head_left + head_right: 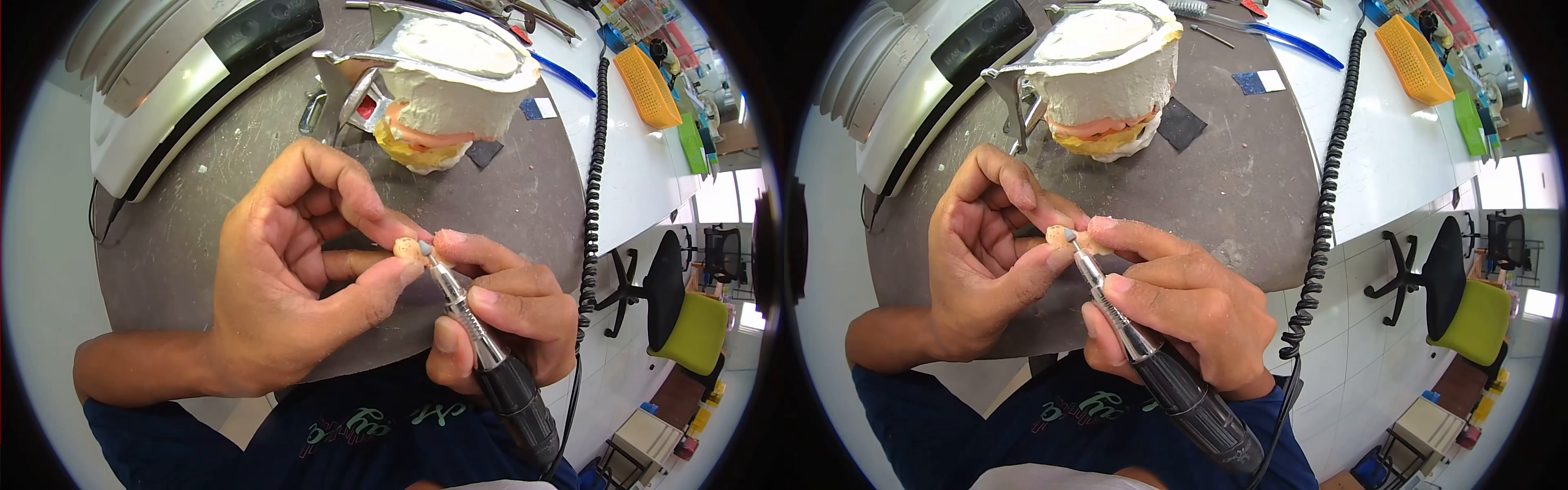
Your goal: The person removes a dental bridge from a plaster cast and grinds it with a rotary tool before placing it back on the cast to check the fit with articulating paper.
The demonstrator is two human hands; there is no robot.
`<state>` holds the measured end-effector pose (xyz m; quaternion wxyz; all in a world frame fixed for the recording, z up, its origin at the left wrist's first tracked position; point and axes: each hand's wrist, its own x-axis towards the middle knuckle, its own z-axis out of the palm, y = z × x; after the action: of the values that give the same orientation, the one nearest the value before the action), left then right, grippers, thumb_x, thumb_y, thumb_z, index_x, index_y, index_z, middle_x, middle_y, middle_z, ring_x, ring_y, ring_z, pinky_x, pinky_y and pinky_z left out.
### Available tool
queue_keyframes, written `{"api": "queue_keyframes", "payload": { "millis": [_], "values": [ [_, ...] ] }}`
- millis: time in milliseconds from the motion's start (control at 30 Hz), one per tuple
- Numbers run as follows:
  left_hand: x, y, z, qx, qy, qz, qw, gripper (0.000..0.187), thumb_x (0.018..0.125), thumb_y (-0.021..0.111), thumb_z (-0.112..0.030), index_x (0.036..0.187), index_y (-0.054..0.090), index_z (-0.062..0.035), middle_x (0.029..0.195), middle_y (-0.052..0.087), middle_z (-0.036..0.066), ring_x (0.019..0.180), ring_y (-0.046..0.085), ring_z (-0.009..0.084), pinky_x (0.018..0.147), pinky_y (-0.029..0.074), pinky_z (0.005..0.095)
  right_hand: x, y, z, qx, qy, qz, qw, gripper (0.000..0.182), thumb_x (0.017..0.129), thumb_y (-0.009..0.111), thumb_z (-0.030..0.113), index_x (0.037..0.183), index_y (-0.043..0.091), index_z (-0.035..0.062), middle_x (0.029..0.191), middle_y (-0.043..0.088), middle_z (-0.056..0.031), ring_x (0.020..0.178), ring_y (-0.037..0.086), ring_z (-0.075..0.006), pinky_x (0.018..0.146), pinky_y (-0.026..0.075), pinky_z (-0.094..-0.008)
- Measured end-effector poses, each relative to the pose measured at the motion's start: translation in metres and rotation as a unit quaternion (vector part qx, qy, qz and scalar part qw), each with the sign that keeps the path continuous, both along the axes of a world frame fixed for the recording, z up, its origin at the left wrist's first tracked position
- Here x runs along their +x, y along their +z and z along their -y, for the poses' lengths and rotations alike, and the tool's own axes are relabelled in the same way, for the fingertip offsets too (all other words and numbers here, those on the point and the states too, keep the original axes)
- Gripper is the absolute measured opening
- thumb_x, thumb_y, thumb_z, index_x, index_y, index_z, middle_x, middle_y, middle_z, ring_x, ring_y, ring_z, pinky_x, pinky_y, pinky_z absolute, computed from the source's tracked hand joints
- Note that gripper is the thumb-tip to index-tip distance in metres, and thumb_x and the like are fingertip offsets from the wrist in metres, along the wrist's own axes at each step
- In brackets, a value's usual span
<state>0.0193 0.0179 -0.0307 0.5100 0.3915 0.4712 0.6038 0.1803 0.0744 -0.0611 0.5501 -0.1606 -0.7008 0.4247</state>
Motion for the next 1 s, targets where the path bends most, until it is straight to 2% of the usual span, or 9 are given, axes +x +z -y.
{"api": "queue_keyframes", "payload": {
  "millis": [833,900,1000],
  "values": [
    [0.002,0.001,0.000,-0.004,0.002,0.021,1.000,0.034,0.081,0.063,0.004,0.102,0.038,-0.0049,0.099,0.056,0.012,0.099,0.062,0.0168,0.088,0.054,0.0268,0.002,-0.004,-0.004,0.023,0.006,0.015,1.000,0.031,0.071,0.080,0.000,0.094,0.058,0.0026,0.080,0.065,-0.0126,0.094,0.068,-0.0357,0.077,0.059,-0.0389],
    [0.002,0.001,0.000,-0.004,0.005,0.016,1.000,0.034,0.082,0.063,0.005,0.102,0.038,-0.0048,0.098,0.056,0.012,0.099,0.062,0.0172,0.088,0.054,0.0268,0.002,-0.009,-0.009,0.121,-0.003,0.038,0.992,0.033,0.081,0.073,0.014,0.098,0.050,-0.0020,0.076,0.057,-0.0138,0.087,0.068,-0.0365,0.073,0.060,-0.0368],
    [0.003,-0.001,0.000,0.002,0.009,0.009,1.000,0.034,0.082,0.062,0.005,0.103,0.038,-0.0044,0.098,0.055,0.011,0.100,0.062,0.0178,0.087,0.054,0.0270,-0.001,-0.011,-0.005,0.079,-0.020,-0.002,0.997,0.033,0.081,0.073,0.015,0.098,0.050,-0.0016,0.075,0.056,-0.0128,0.086,0.068,-0.0355,0.075,0.060,-0.0381]
  ]
}}
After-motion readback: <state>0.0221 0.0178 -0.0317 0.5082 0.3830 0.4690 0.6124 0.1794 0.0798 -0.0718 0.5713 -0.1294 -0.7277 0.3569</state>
